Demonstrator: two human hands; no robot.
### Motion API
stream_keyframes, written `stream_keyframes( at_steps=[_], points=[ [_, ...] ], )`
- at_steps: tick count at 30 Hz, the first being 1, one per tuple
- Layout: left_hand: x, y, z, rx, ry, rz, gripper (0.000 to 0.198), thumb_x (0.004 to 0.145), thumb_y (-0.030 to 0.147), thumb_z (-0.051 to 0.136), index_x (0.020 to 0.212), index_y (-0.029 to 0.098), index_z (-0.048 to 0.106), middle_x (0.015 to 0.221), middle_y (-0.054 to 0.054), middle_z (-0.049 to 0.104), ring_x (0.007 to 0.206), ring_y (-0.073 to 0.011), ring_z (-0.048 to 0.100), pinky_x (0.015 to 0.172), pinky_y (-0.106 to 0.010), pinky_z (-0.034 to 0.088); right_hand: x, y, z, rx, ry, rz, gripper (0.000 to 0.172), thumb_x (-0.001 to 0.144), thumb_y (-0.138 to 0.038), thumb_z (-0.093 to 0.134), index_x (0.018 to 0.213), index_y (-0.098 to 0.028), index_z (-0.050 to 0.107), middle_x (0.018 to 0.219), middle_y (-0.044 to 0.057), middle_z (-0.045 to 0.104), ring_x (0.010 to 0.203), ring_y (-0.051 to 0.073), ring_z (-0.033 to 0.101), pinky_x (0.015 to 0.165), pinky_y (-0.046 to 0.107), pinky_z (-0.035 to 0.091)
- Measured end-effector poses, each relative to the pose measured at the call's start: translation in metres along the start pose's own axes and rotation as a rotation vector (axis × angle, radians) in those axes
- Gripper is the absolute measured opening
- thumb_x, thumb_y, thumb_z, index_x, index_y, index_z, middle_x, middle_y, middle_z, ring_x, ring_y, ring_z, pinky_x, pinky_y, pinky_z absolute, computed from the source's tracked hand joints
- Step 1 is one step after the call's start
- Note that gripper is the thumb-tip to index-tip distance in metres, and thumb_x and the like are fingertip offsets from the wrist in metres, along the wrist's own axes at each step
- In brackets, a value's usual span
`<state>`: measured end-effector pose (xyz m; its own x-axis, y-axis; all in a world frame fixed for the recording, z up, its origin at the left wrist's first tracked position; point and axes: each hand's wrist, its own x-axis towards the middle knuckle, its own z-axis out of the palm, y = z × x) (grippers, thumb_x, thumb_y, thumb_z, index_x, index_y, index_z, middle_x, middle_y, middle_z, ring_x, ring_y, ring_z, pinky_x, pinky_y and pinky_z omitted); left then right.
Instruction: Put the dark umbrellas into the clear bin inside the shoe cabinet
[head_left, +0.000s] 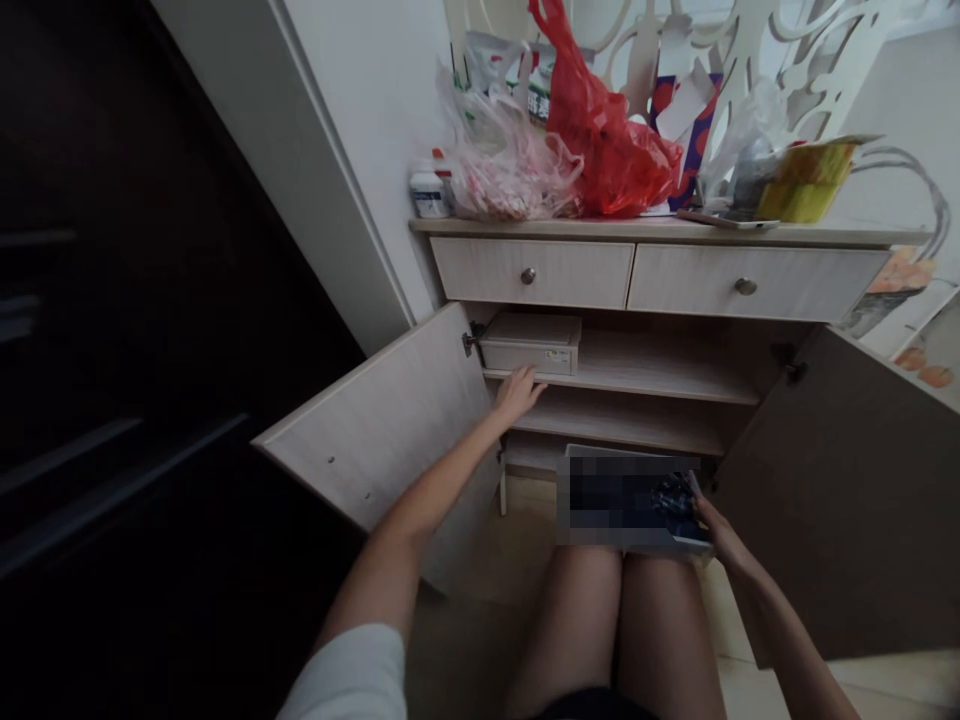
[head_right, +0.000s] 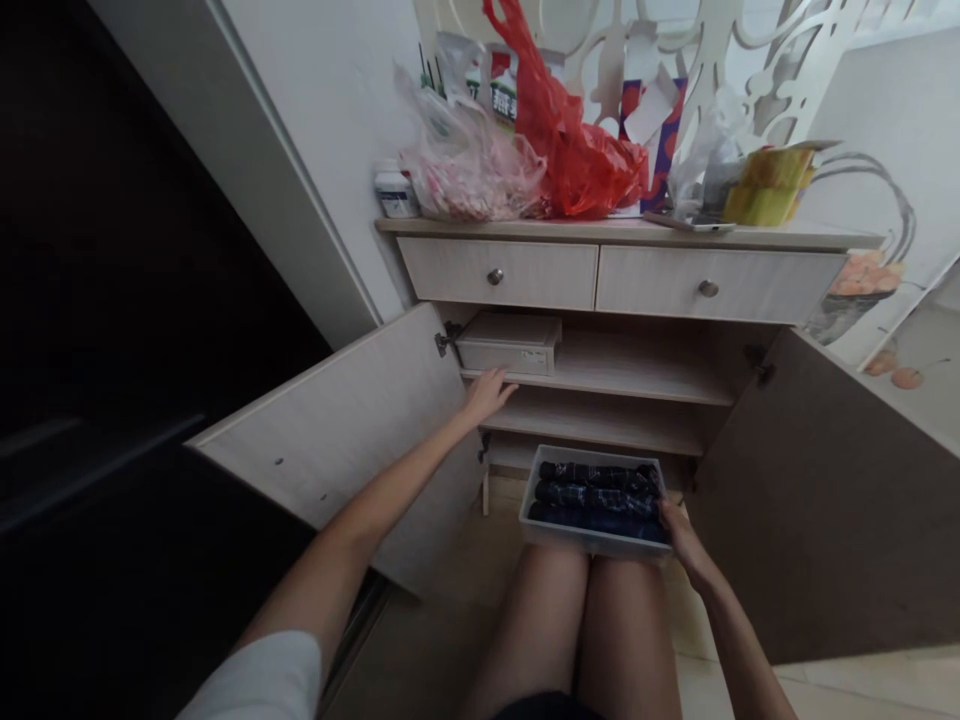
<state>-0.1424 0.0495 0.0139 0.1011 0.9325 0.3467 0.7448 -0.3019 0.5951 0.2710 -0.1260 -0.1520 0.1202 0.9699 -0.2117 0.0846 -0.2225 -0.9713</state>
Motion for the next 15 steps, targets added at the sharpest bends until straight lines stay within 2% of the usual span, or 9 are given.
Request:
stream_keyframes(
  at_steps=[3, 6, 8, 10, 13, 15],
  points=[
    [0.056, 0.003, -0.007, 0.202, -0.002, 0.104, 0.048, 0.087, 0.023, 0.06, 0.134, 0.012, 0.057, 0.15, -0.021, 0.047, 0.145, -0.0327, 0.036, 0.121, -0.046, 0.022, -0.003, -0.001, 0.004, 0.011, 0.008, 0.014, 0.078, 0.065, -0.089, 0.054, 0.111, -0.03, 0.076, 0.125, 0.004, 0.07, 0.132, 0.038, 0.052, 0.113, 0.052, 0.039],
    [0.085, 0.007, 0.002, 0.304, -0.003, 0.112, 0.043, 0.089, 0.014, 0.053, 0.13, 0.011, 0.06, 0.145, -0.023, 0.052, 0.14, -0.0321, 0.043, 0.12, -0.047, 0.024, -0.004, -0.001, 0.006, 0.027, 0.026, 0.019, 0.075, 0.066, -0.086, 0.056, 0.114, -0.033, 0.075, 0.129, 0.001, 0.067, 0.133, 0.037, 0.051, 0.113, 0.051, 0.039],
    [0.093, 0.009, 0.011, 0.309, 0.01, 0.103, 0.039, 0.091, 0.012, 0.046, 0.127, 0.01, 0.063, 0.139, -0.025, 0.056, 0.135, -0.0329, 0.048, 0.116, -0.049, 0.029, -0.005, -0.001, 0.007, 0.032, 0.037, 0.03, 0.071, 0.066, -0.086, 0.057, 0.112, -0.035, 0.075, 0.13, -0.001, 0.067, 0.133, 0.036, 0.051, 0.112, 0.05, 0.04],
    [0.097, 0.013, 0.019, 0.302, 0.018, 0.101, 0.038, 0.093, 0.013, 0.041, 0.123, 0.01, 0.065, 0.132, -0.026, 0.061, 0.13, -0.0339, 0.051, 0.111, -0.05, 0.034, -0.006, -0.002, 0.007, 0.029, 0.045, 0.034, 0.075, 0.065, -0.087, 0.056, 0.113, -0.033, 0.075, 0.132, 0.002, 0.066, 0.134, 0.036, 0.05, 0.112, 0.05, 0.04],
    [0.096, 0.023, 0.032, 0.284, -0.008, 0.13, 0.035, 0.094, 0.016, 0.043, 0.118, 0.012, 0.069, 0.124, -0.023, 0.066, 0.125, -0.0328, 0.055, 0.109, -0.047, 0.037, -0.007, -0.006, 0.008, 0.029, 0.032, 0.023, 0.084, 0.063, -0.089, 0.056, 0.117, -0.026, 0.073, 0.134, 0.006, 0.064, 0.135, 0.036, 0.049, 0.114, 0.051, 0.036],
    [0.093, 0.032, 0.041, 0.269, -0.047, 0.17, 0.035, 0.093, 0.015, 0.045, 0.117, 0.014, 0.07, 0.126, -0.021, 0.066, 0.124, -0.0312, 0.056, 0.109, -0.045, 0.037, -0.007, -0.009, 0.008, 0.043, 0.016, 0.017, 0.085, 0.064, -0.088, 0.057, 0.117, -0.025, 0.073, 0.132, 0.007, 0.066, 0.134, 0.035, 0.05, 0.115, 0.051, 0.034]
  ],
)
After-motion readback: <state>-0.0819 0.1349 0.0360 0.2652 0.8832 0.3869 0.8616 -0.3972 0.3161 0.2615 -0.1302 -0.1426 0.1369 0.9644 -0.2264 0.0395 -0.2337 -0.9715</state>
